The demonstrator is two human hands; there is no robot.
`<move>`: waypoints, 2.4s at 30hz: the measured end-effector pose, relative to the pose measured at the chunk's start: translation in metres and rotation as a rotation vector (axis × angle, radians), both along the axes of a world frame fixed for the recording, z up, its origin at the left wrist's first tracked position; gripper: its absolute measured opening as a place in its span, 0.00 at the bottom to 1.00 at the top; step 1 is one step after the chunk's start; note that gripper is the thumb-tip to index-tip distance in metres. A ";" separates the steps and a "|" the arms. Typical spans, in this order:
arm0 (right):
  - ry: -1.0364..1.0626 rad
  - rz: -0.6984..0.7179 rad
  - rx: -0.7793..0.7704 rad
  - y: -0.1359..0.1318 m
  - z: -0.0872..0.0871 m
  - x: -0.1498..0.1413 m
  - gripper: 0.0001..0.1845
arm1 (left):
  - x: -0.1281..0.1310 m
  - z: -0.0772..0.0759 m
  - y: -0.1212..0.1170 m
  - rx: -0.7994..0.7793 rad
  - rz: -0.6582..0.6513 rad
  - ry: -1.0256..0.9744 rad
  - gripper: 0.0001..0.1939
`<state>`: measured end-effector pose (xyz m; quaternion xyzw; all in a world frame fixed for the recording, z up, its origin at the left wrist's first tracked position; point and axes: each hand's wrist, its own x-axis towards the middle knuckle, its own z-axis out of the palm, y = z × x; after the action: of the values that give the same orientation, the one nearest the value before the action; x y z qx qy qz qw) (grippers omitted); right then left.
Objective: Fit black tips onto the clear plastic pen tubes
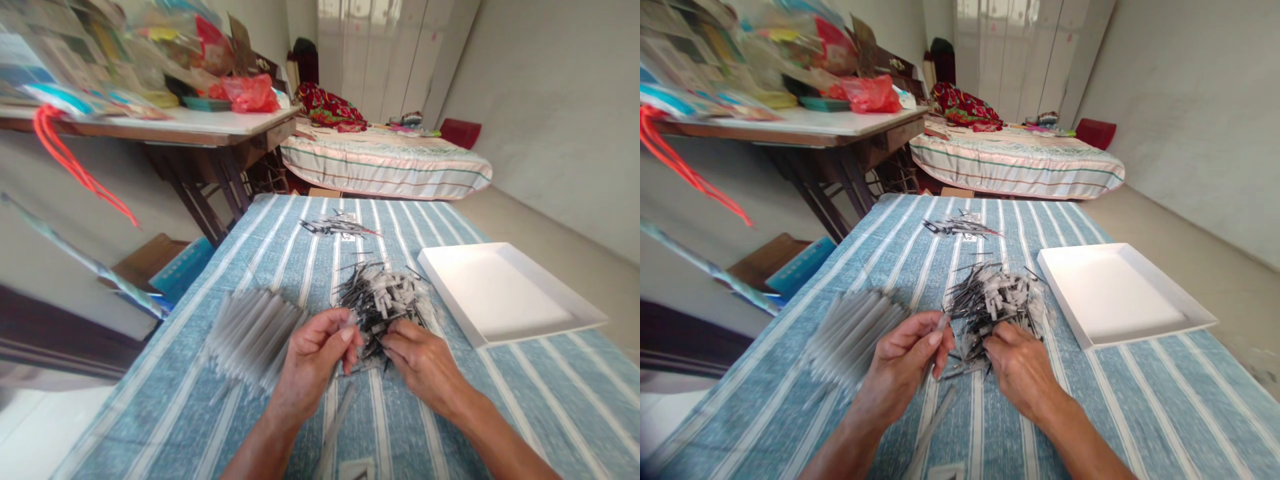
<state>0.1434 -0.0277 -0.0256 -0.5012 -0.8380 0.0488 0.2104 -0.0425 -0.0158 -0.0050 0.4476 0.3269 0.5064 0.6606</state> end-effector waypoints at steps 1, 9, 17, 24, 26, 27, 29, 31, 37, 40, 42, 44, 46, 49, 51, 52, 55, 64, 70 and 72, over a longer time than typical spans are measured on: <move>0.006 -0.009 0.014 0.000 0.000 0.001 0.11 | 0.000 -0.001 0.000 0.002 -0.001 -0.005 0.11; 0.077 -0.131 0.027 0.005 -0.002 0.029 0.09 | -0.002 -0.005 0.000 0.001 -0.060 -0.001 0.13; 0.052 -0.147 -0.079 -0.012 -0.008 0.047 0.09 | 0.000 -0.005 -0.001 -0.017 -0.045 0.024 0.10; -0.089 -0.120 -0.287 -0.030 -0.010 0.035 0.10 | 0.001 -0.007 0.001 -0.007 -0.064 0.044 0.10; -0.137 -0.120 -0.309 -0.032 -0.013 0.030 0.09 | 0.001 -0.008 0.001 -0.008 -0.065 0.048 0.10; -0.161 -0.127 -0.317 -0.033 -0.014 0.028 0.08 | 0.001 -0.008 0.001 -0.008 -0.064 0.050 0.10; -0.205 -0.143 -0.325 -0.033 -0.018 0.023 0.07 | 0.002 -0.009 0.001 -0.011 -0.063 0.055 0.11; -0.239 -0.158 -0.331 -0.033 -0.020 0.020 0.07 | 0.002 -0.009 0.001 -0.016 -0.063 0.062 0.11; -0.282 -0.166 -0.333 -0.031 -0.019 0.018 0.06 | 0.002 -0.010 0.001 -0.016 -0.055 0.075 0.11; -0.283 -0.146 -0.324 -0.031 -0.018 0.019 0.06 | 0.002 -0.010 0.002 -0.021 -0.054 0.079 0.11; -0.281 -0.136 -0.320 -0.032 -0.018 0.019 0.07 | 0.002 -0.010 0.002 -0.023 -0.060 0.082 0.11; -0.274 -0.126 -0.318 -0.031 -0.017 0.019 0.07 | 0.002 -0.010 0.002 -0.024 -0.062 0.081 0.11; -0.266 -0.119 -0.318 -0.031 -0.016 0.019 0.07 | 0.002 -0.010 0.002 -0.025 -0.067 0.080 0.11; -0.246 -0.115 -0.322 -0.032 -0.015 0.019 0.07 | 0.002 -0.009 0.002 -0.020 -0.060 0.084 0.11; -0.224 -0.115 -0.324 -0.032 -0.015 0.019 0.07 | 0.003 -0.008 0.002 -0.014 -0.052 0.086 0.11; -0.210 -0.119 -0.321 -0.032 -0.015 0.020 0.07 | 0.003 -0.008 0.002 -0.014 -0.051 0.085 0.11; -0.158 -0.154 -0.284 -0.030 -0.015 0.025 0.09 | 0.003 -0.008 0.001 -0.020 -0.050 0.085 0.11; -0.198 -0.220 -0.166 -0.006 -0.002 0.029 0.14 | 0.002 -0.008 0.001 -0.030 -0.064 0.124 0.11; -0.481 -0.108 -0.248 0.012 0.011 0.007 0.12 | 0.003 -0.007 0.001 -0.044 -0.090 0.125 0.12; -0.483 -0.095 -0.257 0.018 0.011 0.005 0.10 | 0.003 -0.007 0.001 -0.051 -0.099 0.140 0.13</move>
<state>0.1489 -0.0093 -0.0151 -0.5597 -0.8262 0.0240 -0.0588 -0.0398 -0.0152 -0.0119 0.4805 0.3625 0.4322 0.6715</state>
